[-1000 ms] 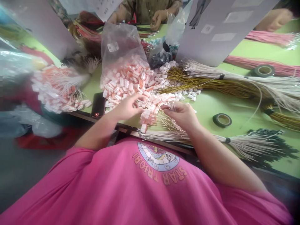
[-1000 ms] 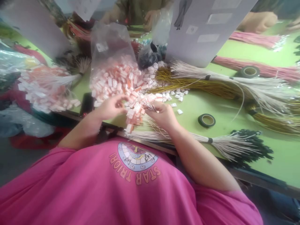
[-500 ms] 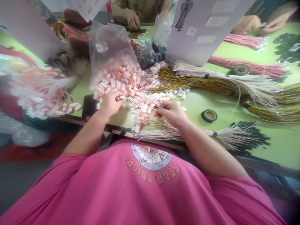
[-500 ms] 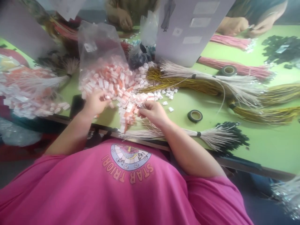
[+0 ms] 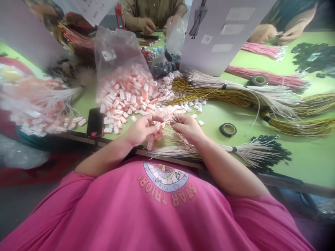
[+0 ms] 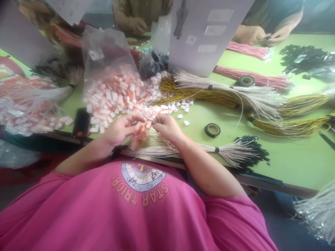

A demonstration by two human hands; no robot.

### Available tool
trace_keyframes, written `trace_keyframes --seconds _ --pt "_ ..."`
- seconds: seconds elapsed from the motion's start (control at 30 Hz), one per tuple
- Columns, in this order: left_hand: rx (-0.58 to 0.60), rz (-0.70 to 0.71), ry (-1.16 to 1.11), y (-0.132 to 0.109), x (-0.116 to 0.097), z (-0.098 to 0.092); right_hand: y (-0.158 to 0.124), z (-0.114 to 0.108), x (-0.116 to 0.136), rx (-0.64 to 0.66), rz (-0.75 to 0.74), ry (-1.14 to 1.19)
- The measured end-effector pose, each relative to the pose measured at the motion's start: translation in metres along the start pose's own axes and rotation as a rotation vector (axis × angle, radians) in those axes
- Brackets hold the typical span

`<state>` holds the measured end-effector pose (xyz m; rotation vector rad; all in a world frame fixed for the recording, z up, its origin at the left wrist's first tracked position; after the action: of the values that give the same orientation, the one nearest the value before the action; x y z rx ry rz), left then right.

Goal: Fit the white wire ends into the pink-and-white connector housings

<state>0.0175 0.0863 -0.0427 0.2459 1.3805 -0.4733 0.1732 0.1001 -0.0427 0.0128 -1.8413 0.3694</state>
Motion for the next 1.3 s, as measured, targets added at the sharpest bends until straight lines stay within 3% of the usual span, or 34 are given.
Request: trace_keyframes --seconds 0.13,0.27,0.5,0.73,1.07,1.3 --pt "-0.030 -0.029 -0.083 0.000 0.005 0.003 0.000 0.001 0.000 0.006 -0.038 -0.003" --pt "-0.074 -0.028 -0.141 0.004 0.005 0.005 0.001 0.008 -0.007 0.100 -0.011 0.027" --pt "-0.047 0.043 -0.143 0.008 -0.005 0.014 -0.003 0.016 0.001 0.188 -0.019 0.089" --pt "-0.083 0.013 -0.108 0.008 0.004 0.010 -0.003 0.005 -0.002 0.016 -0.014 0.030" --pt "-0.122 0.068 0.092 0.009 0.000 0.005 -0.007 0.012 0.004 0.103 -0.027 -0.060" --pt "-0.113 0.090 0.099 0.006 -0.003 0.010 -0.007 0.004 0.005 -0.035 -0.066 -0.003"
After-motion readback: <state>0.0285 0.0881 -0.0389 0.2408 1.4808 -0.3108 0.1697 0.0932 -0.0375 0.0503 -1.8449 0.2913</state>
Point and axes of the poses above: each hand's wrist, its own y-axis towards the middle knuckle, its own z-axis out of the palm, x = y × z, the point moved 7 cm from there along y, towards the middle knuckle, and after that the axes turned 9 degrees about z, right-handed, at the moved point
